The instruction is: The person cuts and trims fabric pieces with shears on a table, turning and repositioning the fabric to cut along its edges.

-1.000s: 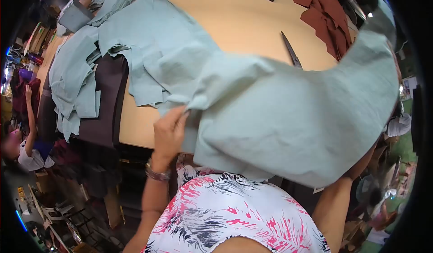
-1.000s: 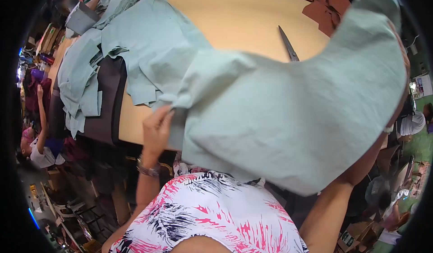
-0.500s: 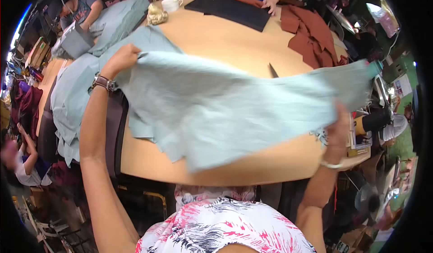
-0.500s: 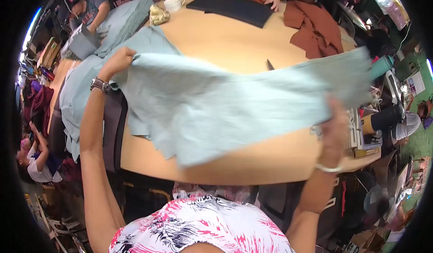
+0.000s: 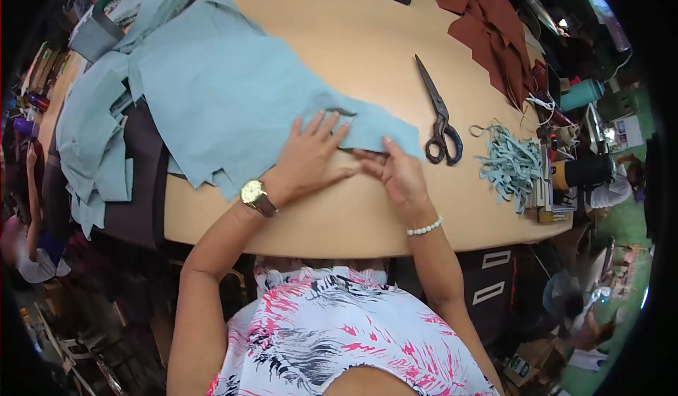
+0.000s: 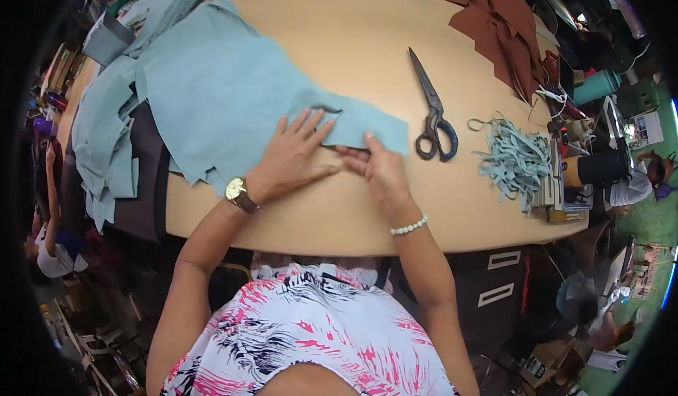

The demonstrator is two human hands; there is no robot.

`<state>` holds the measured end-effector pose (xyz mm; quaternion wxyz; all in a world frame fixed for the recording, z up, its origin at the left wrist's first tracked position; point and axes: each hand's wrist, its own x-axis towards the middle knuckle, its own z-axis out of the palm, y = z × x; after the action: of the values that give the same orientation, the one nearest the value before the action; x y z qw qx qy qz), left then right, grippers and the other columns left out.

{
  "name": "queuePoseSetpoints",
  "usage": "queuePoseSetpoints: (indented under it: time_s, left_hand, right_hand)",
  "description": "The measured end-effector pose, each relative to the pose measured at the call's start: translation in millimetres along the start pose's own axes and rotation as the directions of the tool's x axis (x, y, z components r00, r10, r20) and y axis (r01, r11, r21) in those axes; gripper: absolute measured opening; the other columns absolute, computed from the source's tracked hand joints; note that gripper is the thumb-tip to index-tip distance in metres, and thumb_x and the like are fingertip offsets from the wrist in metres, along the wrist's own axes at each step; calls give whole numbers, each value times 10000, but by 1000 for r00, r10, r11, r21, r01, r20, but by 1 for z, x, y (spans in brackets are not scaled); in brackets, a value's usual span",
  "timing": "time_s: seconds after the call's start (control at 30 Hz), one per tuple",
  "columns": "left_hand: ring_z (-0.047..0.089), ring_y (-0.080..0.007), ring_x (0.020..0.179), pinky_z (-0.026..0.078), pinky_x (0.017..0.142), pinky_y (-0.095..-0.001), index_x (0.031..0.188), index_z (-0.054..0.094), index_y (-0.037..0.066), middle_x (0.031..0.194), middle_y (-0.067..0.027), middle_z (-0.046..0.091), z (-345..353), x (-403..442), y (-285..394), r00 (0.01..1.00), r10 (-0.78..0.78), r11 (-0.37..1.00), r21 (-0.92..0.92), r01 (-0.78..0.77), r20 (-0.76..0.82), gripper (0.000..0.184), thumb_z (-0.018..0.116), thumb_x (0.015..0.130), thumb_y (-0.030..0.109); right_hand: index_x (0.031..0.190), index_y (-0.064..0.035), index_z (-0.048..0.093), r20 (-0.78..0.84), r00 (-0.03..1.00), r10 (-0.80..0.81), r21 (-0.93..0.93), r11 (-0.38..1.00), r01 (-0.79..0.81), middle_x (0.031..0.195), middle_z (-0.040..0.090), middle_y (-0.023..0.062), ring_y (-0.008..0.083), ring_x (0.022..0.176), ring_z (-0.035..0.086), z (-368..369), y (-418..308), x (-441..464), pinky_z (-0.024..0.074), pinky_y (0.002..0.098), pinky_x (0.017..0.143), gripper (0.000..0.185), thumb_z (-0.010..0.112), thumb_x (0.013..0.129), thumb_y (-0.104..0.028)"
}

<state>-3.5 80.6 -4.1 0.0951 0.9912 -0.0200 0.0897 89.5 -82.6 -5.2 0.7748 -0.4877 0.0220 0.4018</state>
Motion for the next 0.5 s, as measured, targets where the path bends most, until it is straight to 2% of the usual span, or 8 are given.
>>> queuePoseSetpoints:
  time_s: [0.03, 0.1, 0.17, 0.23, 0.27, 0.37, 0.47, 0.5]
  left_hand:
    - [338, -344, 1225, 296, 938, -540, 1277, 399, 64, 1331, -178, 357, 6, -5, -3, 997, 24, 998, 56, -20, -73, 708, 525, 770, 541]
    - [361, -335, 1201, 308, 931, -514, 1255, 422, 54, 1292, -174, 396, -2, -16, 5, 990, -138, 986, 99, 138, -8, 686, 521, 776, 535]
    - [394, -321, 1161, 341, 902, -469, 1204, 472, 43, 1216, -162, 459, -10, -22, 16, 954, -299, 940, 184, 288, 30, 645, 540, 768, 513]
    - [402, -323, 1156, 356, 886, -475, 1174, 499, 38, 1214, -164, 464, -19, -18, 20, 961, -272, 935, 252, 252, 51, 580, 561, 765, 445]
    - [406, -324, 1154, 363, 878, -478, 1159, 513, 35, 1213, -165, 467, -20, -14, 22, 964, -258, 931, 285, 230, 63, 548, 572, 764, 410]
    - [464, -301, 1095, 400, 855, -445, 1107, 544, 20, 1173, -155, 497, -10, 15, 31, 959, 214, 912, 391, -127, -187, 422, 572, 748, 241]
    - [504, -272, 1055, 411, 871, -389, 1058, 559, 6, 1139, -135, 526, 19, 44, 42, 956, 281, 957, -56, -285, -80, 340, 527, 732, 98]
    - [509, -266, 1053, 413, 873, -378, 1053, 558, 5, 1133, -129, 533, 21, 49, 42, 958, 284, 956, -72, -285, -30, 334, 519, 731, 84]
  right_hand:
    - [1145, -1, 455, -129, 988, -90, -63, 995, 82, 1037, 567, 109, 190, 859, 604, -12, -4, 5, 531, 274, 646, 283, 444, 916, -168]
    - [1145, -20, 473, -91, 926, -366, -213, 916, 341, 1019, 571, 65, 131, 852, 585, -26, -31, 0, 515, 255, 659, 266, 454, 909, -141]
    - [1140, -21, 488, -111, 751, -651, -564, 663, 492, 1004, 581, 91, 185, 838, 591, -52, -45, 7, 500, 298, 694, 289, 505, 867, -114]
    - [1128, -16, 496, 137, 660, -738, -955, 80, 287, 1000, 578, 138, 252, 835, 585, -70, -55, 0, 484, 343, 718, 318, 535, 826, -111]
    - [1121, -14, 500, 276, 648, -710, -958, -255, 128, 997, 576, 161, 285, 833, 583, -73, -57, -4, 476, 365, 730, 333, 550, 806, -109]
    - [996, 17, 539, 210, 725, -656, -934, -353, -48, 950, 568, 219, 344, 802, 570, -67, -52, -12, 457, 422, 724, 286, 584, 746, -114]
    - [907, 22, 557, 3, 831, -556, -964, -223, -146, 773, 579, 184, 316, 696, 577, -57, -61, -33, 461, 397, 656, 237, 602, 722, -119]
    - [879, 23, 561, -91, 865, -494, -971, -149, -187, 705, 578, 168, 303, 653, 578, -56, -64, -41, 462, 384, 630, 227, 610, 712, -122]
